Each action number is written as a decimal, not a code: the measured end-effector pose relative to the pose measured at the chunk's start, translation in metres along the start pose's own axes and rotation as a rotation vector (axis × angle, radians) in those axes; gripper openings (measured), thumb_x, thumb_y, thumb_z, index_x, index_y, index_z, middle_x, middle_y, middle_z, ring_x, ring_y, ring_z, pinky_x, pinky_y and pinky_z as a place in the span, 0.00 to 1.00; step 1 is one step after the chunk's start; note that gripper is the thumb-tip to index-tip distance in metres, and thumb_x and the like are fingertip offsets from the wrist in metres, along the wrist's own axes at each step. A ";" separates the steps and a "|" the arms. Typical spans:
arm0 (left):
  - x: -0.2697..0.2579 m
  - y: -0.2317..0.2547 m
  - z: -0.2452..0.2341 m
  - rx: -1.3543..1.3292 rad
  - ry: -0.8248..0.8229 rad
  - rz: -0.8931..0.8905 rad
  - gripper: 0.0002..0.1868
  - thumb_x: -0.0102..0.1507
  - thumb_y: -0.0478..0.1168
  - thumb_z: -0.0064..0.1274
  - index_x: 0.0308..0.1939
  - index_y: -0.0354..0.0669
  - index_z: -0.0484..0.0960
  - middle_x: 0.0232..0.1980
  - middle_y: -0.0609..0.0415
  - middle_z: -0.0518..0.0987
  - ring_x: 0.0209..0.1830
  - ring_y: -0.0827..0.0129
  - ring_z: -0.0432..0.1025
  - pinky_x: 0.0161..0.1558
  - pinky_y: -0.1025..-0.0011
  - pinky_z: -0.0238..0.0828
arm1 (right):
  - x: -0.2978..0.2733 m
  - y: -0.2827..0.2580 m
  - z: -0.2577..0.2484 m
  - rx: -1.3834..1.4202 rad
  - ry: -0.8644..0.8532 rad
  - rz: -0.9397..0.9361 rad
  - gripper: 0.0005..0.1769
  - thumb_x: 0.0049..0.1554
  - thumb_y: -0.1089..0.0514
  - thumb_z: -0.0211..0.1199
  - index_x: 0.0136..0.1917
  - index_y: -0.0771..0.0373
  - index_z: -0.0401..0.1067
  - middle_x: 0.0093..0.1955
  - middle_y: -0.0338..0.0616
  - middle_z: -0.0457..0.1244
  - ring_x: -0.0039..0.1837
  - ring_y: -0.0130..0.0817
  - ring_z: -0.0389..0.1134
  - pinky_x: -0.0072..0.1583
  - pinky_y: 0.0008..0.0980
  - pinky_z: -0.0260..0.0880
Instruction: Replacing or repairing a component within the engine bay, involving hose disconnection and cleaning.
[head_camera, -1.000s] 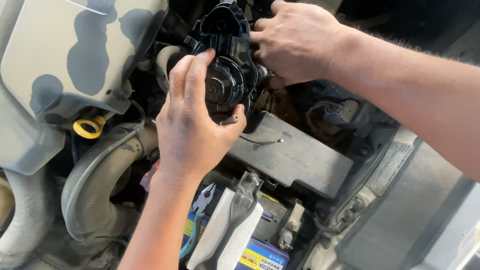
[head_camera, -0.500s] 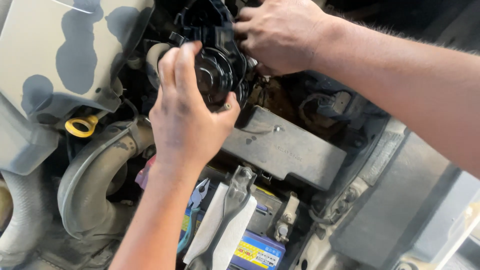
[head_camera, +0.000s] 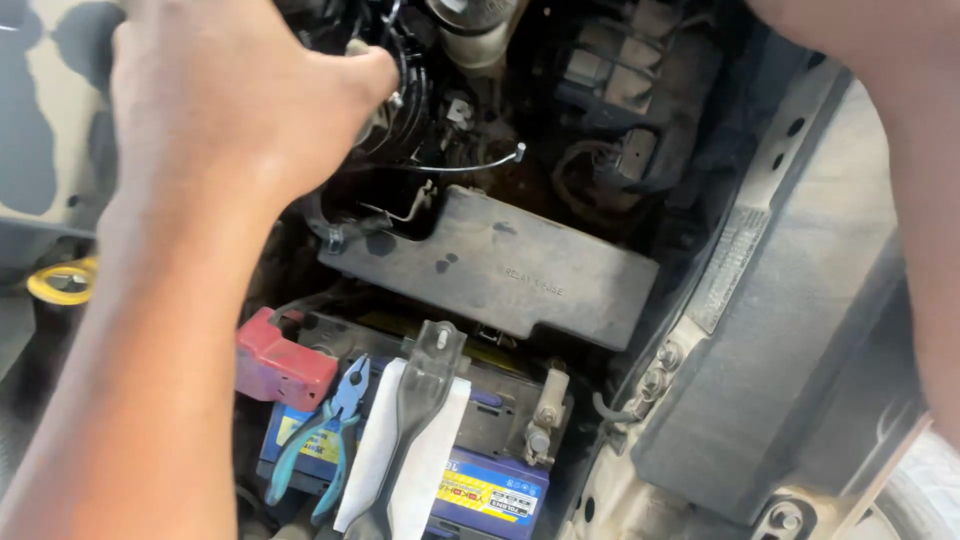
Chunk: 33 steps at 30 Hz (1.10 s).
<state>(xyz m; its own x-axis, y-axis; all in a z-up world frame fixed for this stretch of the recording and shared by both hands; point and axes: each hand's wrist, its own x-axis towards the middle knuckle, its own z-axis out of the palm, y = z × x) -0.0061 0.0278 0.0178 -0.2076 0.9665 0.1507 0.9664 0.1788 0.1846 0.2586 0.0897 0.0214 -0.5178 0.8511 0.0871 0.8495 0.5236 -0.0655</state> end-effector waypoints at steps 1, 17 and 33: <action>-0.002 -0.007 0.003 0.013 0.023 0.047 0.33 0.58 0.55 0.68 0.55 0.33 0.78 0.53 0.30 0.77 0.52 0.35 0.74 0.54 0.48 0.70 | 0.003 -0.003 0.004 0.044 -0.045 -0.003 0.24 0.66 0.37 0.59 0.57 0.58 0.77 0.37 0.47 0.69 0.35 0.43 0.69 0.39 0.44 0.71; 0.007 -0.005 0.012 -0.102 -0.077 -0.108 0.35 0.54 0.53 0.71 0.58 0.42 0.78 0.56 0.36 0.78 0.54 0.40 0.75 0.54 0.53 0.72 | 0.020 -0.025 0.006 -0.244 -0.425 -0.068 0.33 0.59 0.32 0.65 0.66 0.56 0.75 0.46 0.48 0.73 0.45 0.43 0.75 0.48 0.42 0.77; 0.042 -0.004 0.034 0.053 -0.244 -0.070 0.26 0.57 0.61 0.63 0.46 0.45 0.86 0.46 0.39 0.82 0.46 0.46 0.76 0.48 0.53 0.71 | 0.026 0.000 0.033 -0.136 -0.409 -0.023 0.34 0.57 0.32 0.67 0.62 0.62 0.76 0.43 0.50 0.72 0.42 0.47 0.74 0.46 0.44 0.76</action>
<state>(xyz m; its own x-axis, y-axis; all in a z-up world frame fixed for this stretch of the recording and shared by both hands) -0.0136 0.0738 -0.0101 -0.2378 0.9661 -0.1005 0.9589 0.2500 0.1342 0.2424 0.1130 -0.0094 -0.5106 0.7997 -0.3158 0.8289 0.5554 0.0664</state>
